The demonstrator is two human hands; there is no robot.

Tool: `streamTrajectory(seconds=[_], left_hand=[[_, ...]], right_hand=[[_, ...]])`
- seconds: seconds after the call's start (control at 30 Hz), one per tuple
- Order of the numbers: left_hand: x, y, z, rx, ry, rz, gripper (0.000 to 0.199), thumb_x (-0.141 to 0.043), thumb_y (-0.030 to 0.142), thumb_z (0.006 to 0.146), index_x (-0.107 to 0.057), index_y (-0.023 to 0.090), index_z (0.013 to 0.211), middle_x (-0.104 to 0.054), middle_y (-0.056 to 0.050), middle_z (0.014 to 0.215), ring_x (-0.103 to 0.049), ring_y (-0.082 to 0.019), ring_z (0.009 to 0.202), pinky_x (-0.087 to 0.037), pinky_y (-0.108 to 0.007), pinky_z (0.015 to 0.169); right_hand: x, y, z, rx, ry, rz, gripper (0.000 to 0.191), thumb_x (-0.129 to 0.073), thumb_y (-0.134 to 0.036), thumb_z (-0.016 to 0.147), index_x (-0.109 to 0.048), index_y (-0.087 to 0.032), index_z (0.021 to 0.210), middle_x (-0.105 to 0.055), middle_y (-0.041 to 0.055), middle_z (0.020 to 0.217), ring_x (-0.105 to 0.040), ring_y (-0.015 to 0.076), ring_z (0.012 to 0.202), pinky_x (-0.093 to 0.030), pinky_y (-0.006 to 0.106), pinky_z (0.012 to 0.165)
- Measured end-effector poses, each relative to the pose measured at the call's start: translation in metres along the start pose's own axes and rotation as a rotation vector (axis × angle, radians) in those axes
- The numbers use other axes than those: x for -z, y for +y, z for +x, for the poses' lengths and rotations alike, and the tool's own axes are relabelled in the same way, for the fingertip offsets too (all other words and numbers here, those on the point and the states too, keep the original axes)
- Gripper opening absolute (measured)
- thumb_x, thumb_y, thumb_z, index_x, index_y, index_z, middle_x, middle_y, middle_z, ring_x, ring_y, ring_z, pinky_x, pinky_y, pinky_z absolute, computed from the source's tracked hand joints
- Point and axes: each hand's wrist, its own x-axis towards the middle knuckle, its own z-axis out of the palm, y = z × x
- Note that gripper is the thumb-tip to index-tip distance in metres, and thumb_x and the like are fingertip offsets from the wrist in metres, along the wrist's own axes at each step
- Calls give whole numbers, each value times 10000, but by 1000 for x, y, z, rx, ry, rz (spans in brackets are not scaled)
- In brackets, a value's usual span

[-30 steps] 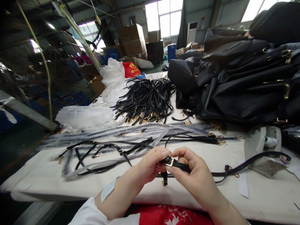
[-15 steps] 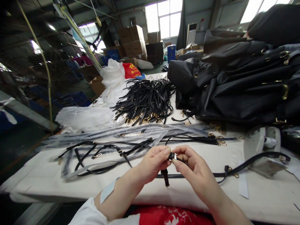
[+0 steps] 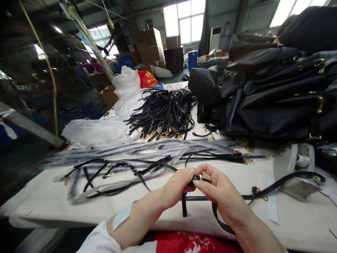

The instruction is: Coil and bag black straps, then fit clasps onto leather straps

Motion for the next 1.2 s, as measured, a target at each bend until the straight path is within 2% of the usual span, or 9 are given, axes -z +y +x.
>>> streamTrajectory(seconds=[0.13, 0.33, 0.47, 0.73, 0.83, 0.93, 0.97, 1.03, 1.2], left_hand=[[1, -2, 1, 49, -12, -66, 576, -569, 705, 802, -582, 129, 801, -388, 19, 687, -285, -98, 627, -226, -229, 562], [5, -5, 4, -55, -7, 10, 588, -558, 696, 819, -649, 115, 831, -533, -48, 753, -433, -141, 686, -331, -250, 603], [2, -7, 3, -57, 84, 30, 580, -565, 720, 783, -568, 144, 709, -403, 17, 602, -331, -106, 579, -270, -238, 539], [-1, -5, 0, -53, 35, -158, 565, -605, 720, 766, -458, 180, 681, -353, 60, 566, -248, -62, 492, -183, -228, 471], [1, -1, 2, -12, 53, -284, 520, -656, 659, 767, -470, 177, 706, -296, 90, 526, -188, -50, 461, -132, -214, 454], [7, 5, 6, -4, 130, -500, 413, -688, 531, 791, -526, 152, 766, -304, 88, 523, -209, -50, 459, -149, -192, 457], [10, 7, 8, -9, 159, -573, 371, -682, 483, 801, -557, 135, 788, -336, 74, 534, -259, -55, 468, -191, -187, 463], [16, 12, 11, -6, 206, -707, 300, -640, 381, 828, -624, 83, 849, -413, 33, 574, -378, -77, 513, -303, -192, 500], [29, 22, 16, 51, 264, -999, 206, -573, 143, 822, -673, 11, 945, -565, -43, 695, -548, -115, 646, -470, -228, 659]], right_hand=[[-4, 2, 1, 47, -14, -54, 280, -743, -390, 848, -558, -221, 973, -654, 5, 819, -599, 142, 779, -473, 234, 710], [-11, -2, 1, 41, -58, -86, 238, -708, -395, 881, -563, -238, 986, -686, 9, 969, -619, 143, 871, -477, 242, 792], [-11, -3, 0, 39, -27, -165, 229, -688, -386, 900, -546, -246, 1014, -685, -3, 909, -623, 146, 865, -477, 238, 774], [-2, -1, -2, 72, -117, -98, 347, -632, -429, 903, -532, -244, 1179, -685, 35, 901, -652, 187, 826, -526, 296, 760], [4, 0, 0, 252, 120, -407, 354, -610, -432, 908, -561, -224, 1190, -682, 74, 949, -664, 227, 860, -541, 344, 765], [7, 3, 0, 677, 593, -847, 292, -678, -364, 855, -609, -216, 1098, -658, 100, 1058, -631, 268, 1010, -497, 406, 916], [6, 4, 0, 780, 660, -939, 245, -676, -337, 853, -614, -218, 1058, -656, 99, 1061, -622, 270, 1026, -481, 413, 945], [3, 10, -1, 794, 561, -1026, 172, -638, -324, 877, -611, -228, 1017, -666, 87, 1025, -633, 261, 999, -494, 401, 922], [-13, 38, 9, 252, 84, -975, 360, -636, -360, 843, -577, -215, 1168, -685, 101, 1152, -653, 272, 1058, -511, 421, 939]])
